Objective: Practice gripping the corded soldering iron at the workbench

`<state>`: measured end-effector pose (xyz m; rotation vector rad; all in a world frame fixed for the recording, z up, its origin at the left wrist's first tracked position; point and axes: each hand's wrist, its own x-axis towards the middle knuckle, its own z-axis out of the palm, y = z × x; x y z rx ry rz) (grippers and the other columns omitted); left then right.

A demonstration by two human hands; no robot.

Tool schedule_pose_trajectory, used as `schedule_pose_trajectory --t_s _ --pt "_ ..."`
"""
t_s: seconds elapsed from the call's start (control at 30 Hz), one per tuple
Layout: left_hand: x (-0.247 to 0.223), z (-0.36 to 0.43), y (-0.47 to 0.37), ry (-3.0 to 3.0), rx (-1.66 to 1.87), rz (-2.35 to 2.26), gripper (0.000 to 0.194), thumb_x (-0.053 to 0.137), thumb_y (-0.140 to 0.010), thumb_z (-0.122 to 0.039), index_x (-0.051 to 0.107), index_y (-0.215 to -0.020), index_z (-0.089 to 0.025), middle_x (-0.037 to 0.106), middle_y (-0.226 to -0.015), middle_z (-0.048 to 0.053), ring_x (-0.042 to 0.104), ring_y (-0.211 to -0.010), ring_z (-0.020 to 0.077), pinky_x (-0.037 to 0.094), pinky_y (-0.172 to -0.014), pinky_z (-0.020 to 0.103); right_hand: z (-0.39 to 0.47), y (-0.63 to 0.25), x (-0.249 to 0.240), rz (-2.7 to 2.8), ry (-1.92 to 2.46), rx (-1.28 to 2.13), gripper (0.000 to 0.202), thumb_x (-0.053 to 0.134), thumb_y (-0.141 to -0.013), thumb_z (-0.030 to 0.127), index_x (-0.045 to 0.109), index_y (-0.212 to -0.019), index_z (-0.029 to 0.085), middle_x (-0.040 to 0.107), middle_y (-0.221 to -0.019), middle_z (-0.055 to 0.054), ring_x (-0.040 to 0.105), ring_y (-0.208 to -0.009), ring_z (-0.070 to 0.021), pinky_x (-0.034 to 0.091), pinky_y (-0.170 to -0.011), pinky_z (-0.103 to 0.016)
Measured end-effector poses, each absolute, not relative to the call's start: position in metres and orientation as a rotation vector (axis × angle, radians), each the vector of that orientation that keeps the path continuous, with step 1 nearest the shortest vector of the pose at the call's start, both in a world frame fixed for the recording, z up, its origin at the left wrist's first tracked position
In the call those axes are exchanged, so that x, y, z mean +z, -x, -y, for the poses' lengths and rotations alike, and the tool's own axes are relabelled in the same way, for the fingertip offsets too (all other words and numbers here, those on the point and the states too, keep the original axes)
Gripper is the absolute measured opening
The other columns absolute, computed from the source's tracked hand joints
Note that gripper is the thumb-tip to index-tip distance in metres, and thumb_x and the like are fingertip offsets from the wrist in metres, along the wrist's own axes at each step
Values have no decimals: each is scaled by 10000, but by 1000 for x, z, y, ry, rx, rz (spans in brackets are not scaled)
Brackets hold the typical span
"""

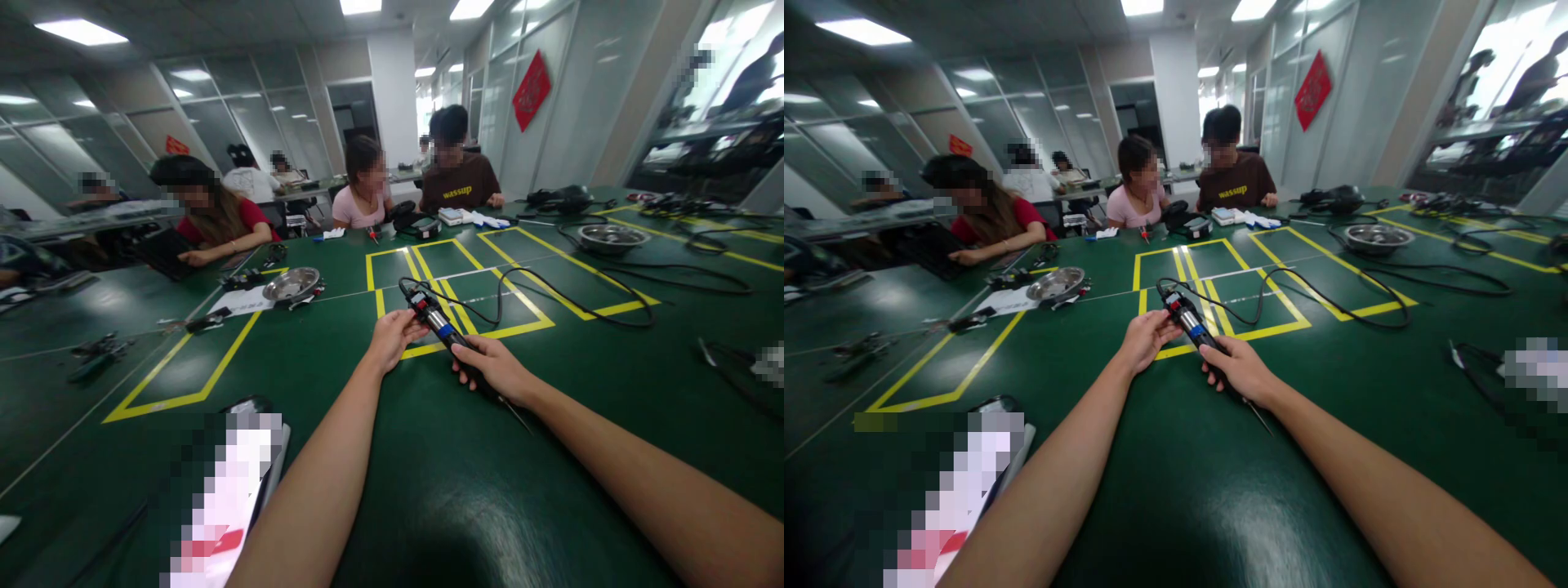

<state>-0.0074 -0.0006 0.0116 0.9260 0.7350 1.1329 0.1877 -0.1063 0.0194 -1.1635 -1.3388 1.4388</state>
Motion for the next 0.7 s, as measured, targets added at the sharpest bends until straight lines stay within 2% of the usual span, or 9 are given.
schedule_pose_trajectory --t_s 0.2,0.33,0.7 --pt "11 1 6 -932 1140 -748 191 707 -861 -262 600 -881 -105 724 -810 110 713 -702 176 598 -796 379 106 -188 19 1375 1167 1416 408 660 -865 550 561 -934 161 613 -794 -16 599 -603 -105 494 -476 -213" --pt "14 3 6 -942 1136 -736 268 715 -863 -340 606 -909 -100 719 -820 111 706 -700 167 596 -771 352 107 -188 20 1362 1169 1431 424 669 -854 560 566 -970 165 619 -802 -14 597 -597 -104 497 -478 -220" --pt "16 4 6 -941 1115 -763 118 664 -874 -195 594 -856 -102 720 -827 118 707 -726 171 588 -809 369 108 -188 21 1372 1180 1424 421 680 -842 566 564 -934 171 619 -789 -13 596 -593 -105 496 -470 -218"
